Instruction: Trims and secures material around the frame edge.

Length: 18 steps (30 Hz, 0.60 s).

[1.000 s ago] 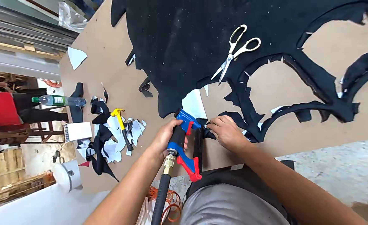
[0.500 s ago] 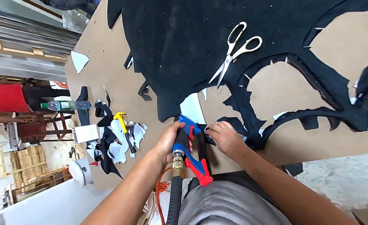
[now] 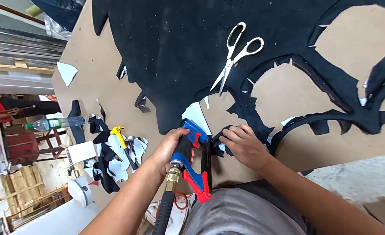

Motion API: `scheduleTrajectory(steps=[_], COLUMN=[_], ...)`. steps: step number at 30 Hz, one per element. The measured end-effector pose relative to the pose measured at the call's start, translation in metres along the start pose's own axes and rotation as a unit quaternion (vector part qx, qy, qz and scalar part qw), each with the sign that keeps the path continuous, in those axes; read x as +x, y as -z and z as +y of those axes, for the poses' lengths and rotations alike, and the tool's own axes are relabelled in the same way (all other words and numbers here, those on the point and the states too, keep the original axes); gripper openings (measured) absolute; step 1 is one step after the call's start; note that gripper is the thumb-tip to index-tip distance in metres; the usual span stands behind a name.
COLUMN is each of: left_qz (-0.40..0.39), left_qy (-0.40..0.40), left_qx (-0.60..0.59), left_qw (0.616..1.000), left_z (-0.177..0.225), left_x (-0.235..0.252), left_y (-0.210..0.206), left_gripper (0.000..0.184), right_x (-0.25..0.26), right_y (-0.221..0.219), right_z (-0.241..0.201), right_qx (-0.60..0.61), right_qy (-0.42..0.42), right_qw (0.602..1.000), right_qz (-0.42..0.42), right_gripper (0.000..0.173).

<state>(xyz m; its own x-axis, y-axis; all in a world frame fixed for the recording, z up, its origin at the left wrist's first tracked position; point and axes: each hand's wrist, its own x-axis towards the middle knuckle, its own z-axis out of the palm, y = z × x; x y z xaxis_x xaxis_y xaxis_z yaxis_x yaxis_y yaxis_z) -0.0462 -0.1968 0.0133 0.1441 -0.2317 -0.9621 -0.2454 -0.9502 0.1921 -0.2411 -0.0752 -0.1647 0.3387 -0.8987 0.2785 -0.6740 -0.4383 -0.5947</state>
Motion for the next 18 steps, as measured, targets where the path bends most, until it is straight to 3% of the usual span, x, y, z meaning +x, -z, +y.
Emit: scheduleTrajectory(steps=[3,7,12,18], left_qz=[-0.004,0.000,-0.002,-0.029], left_qy=[0.001,0.007,0.028,0.040], left_qx=[0.011,0.002,0.020,0.041], left_qw=[1.000,1.000,0.999,0.998], left_z=[0.004,0.005,0.011,0.022], left_x=[-0.004,0.001,0.005,0.009], left_y=[0.000,-0.006,-0.009,-0.011], left_gripper=[0.047,0.044,0.048,0.047], right_x=[-0.004,-0.002,0.002,0.003], right_y=[-0.005,-0.005,-0.002,0.008], right_z=[0.002,0.001,0.003,0.008], right_qx=[0.019,0.023,0.032,0.065], right_qy=[0.040,0.051,0.029,-0.014], right_qw=[0.998,0.998,0.998,0.997], right_qz=[0.043,0.009,-0.040,-0.029], right_gripper=[0.028,0.029,0.033,0.025])
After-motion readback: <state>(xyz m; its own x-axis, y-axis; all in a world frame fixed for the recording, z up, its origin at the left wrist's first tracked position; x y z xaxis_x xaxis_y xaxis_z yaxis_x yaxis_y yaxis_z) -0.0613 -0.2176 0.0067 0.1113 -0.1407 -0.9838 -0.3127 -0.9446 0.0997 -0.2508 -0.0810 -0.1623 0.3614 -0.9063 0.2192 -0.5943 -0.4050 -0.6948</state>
